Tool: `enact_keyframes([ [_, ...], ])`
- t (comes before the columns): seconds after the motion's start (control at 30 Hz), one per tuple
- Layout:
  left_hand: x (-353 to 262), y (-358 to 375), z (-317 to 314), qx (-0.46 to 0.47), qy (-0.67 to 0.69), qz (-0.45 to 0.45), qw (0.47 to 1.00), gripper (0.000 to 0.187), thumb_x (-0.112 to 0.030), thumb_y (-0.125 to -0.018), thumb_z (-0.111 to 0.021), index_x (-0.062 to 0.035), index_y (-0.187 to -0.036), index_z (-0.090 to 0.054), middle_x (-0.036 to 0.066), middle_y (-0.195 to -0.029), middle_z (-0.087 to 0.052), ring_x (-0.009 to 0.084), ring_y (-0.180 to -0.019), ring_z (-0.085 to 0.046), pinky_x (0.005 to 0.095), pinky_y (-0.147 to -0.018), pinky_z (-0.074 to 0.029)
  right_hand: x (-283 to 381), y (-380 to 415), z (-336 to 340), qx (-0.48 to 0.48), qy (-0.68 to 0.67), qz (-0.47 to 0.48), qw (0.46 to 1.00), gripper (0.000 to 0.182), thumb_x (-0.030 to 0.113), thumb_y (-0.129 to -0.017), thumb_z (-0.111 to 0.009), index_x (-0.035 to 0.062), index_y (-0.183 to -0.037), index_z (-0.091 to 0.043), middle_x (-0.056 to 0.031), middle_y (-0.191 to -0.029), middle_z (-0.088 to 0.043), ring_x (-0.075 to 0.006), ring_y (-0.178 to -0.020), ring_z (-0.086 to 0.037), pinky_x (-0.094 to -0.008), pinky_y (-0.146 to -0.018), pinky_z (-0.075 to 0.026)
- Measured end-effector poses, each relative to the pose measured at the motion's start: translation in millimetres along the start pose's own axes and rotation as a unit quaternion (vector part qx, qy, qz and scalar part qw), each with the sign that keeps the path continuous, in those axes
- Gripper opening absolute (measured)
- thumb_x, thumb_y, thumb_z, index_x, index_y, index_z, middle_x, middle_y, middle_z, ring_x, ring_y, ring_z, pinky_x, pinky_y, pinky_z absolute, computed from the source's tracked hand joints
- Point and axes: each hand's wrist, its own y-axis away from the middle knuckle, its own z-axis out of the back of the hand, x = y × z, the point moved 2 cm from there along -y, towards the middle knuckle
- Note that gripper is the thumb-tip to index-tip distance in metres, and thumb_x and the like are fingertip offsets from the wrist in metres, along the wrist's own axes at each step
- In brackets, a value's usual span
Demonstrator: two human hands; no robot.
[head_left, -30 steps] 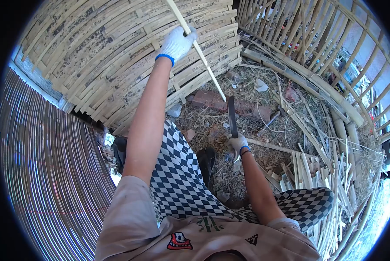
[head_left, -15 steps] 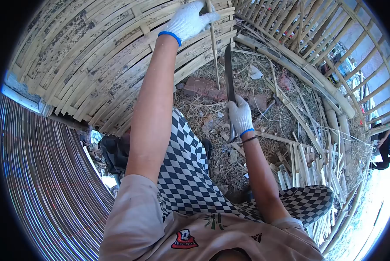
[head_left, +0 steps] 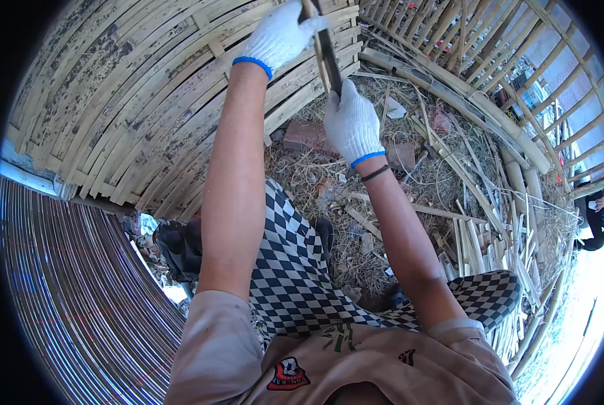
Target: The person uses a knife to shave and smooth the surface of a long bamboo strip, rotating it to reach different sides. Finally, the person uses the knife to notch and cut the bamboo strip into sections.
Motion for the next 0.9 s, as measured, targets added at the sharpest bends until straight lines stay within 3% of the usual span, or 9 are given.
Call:
enact_keyframes([
  [0.07,8.0,-7.0,1.7,0.033,0.077,0.030,0.996,0.046,-0.037,-0.100,-0.063,0.0027,-0.123,-0.062,0.027,-0.117,-0.069,0.0393,-0.110,-0.066,0.0447,-0.093,-0.051,2.9,-11.0,8.1,0.003,0.009,0.050,0.999,0.022,0.024,-0.101,-0.054,0.0029,-0.105,-0.056,-0.0277,-0.085,-0.070,-0.0459,-0.082,-0.070,-0.0571,-0.074,-0.055],
  [0.13,-3.6,-1.2,7.4,0.077,0.086,0.101,0.988,0.048,-0.038,-0.100,-0.063,0.0028,-0.124,-0.061,0.028,-0.119,-0.068,0.0402,-0.112,-0.065,0.0448,-0.094,-0.050,7.6,-12.1,11.8,0.025,0.006,0.004,1.000,0.024,0.024,-0.100,-0.053,0.0014,-0.106,-0.059,-0.0278,-0.088,-0.071,-0.0457,-0.087,-0.070,-0.0560,-0.078,-0.055],
  [0.17,-0.2,-0.9,3.1,0.022,0.012,0.005,1.000,0.051,-0.041,-0.100,-0.060,0.0038,-0.123,-0.061,0.030,-0.120,-0.067,0.0416,-0.113,-0.064,0.0451,-0.095,-0.049,8.9,-6.5,7.2,0.038,0.010,-0.031,0.999,0.025,0.024,-0.100,-0.053,0.0010,-0.107,-0.060,-0.0278,-0.089,-0.071,-0.0457,-0.089,-0.070,-0.0555,-0.080,-0.055],
  [0.27,2.7,3.3,5.4,0.022,0.010,-0.016,1.000,0.054,-0.045,-0.100,-0.059,0.0047,-0.123,-0.061,0.031,-0.120,-0.066,0.0423,-0.114,-0.064,0.0451,-0.096,-0.049,-12.4,-2.5,-16.0,0.057,-0.004,-0.042,0.997,0.027,0.024,-0.099,-0.054,0.0006,-0.110,-0.060,-0.0278,-0.091,-0.071,-0.0454,-0.091,-0.071,-0.0544,-0.082,-0.056],
  [0.43,-17.5,10.8,12.3,0.078,0.003,0.070,0.994,0.053,-0.045,-0.100,-0.060,0.0030,-0.123,-0.062,0.030,-0.119,-0.067,0.0413,-0.112,-0.065,0.0448,-0.094,-0.050,-6.2,10.4,-12.1,0.061,0.010,-0.065,0.996,0.028,0.025,-0.099,-0.055,0.0005,-0.111,-0.060,-0.0290,-0.092,-0.071,-0.0466,-0.090,-0.070,-0.0565,-0.082,-0.056],
  [0.57,14.2,4.4,0.0,-0.042,0.009,-0.053,0.998,0.049,-0.041,-0.100,-0.060,0.0037,-0.121,-0.061,0.027,-0.114,-0.069,0.0406,-0.108,-0.065,0.0447,-0.093,-0.050,-42.9,19.8,-35.8,0.077,0.025,-0.059,0.995,0.025,0.026,-0.100,-0.054,0.0028,-0.110,-0.057,-0.0270,-0.090,-0.072,-0.0472,-0.087,-0.070,-0.0564,-0.079,-0.056],
  [0.67,-27.4,19.6,18.0,0.074,0.072,-0.013,0.995,0.049,-0.041,-0.100,-0.060,0.0033,-0.121,-0.061,0.027,-0.113,-0.069,0.0408,-0.109,-0.065,0.0450,-0.093,-0.050,-35.0,24.3,-22.2,0.062,-0.006,-0.070,0.996,0.023,0.026,-0.101,-0.053,0.0046,-0.109,-0.057,-0.0267,-0.087,-0.072,-0.0475,-0.086,-0.070,-0.0575,-0.078,-0.055],
  [0.8,0.4,3.0,1.6,0.008,-0.019,0.013,1.000,0.045,-0.036,-0.100,-0.063,0.0029,-0.121,-0.060,0.024,-0.107,-0.070,0.0341,-0.097,-0.067,0.0428,-0.086,-0.052,-22.9,31.9,-34.0,0.038,-0.029,-0.085,0.995,0.024,0.026,-0.101,-0.053,0.0034,-0.108,-0.057,-0.0264,-0.087,-0.072,-0.0465,-0.087,-0.070,-0.0563,-0.078,-0.055],
  [0.9,14.2,4.5,4.6,0.025,0.105,0.057,0.993,0.035,-0.030,-0.102,-0.062,0.0020,-0.116,-0.060,0.016,-0.097,-0.069,0.0230,-0.085,-0.067,0.0369,-0.077,-0.055,-11.5,16.2,-20.2,0.054,-0.008,-0.032,0.998,0.023,0.025,-0.100,-0.054,0.0035,-0.110,-0.055,-0.0256,-0.086,-0.072,-0.0457,-0.086,-0.071,-0.0556,-0.078,-0.055],
])
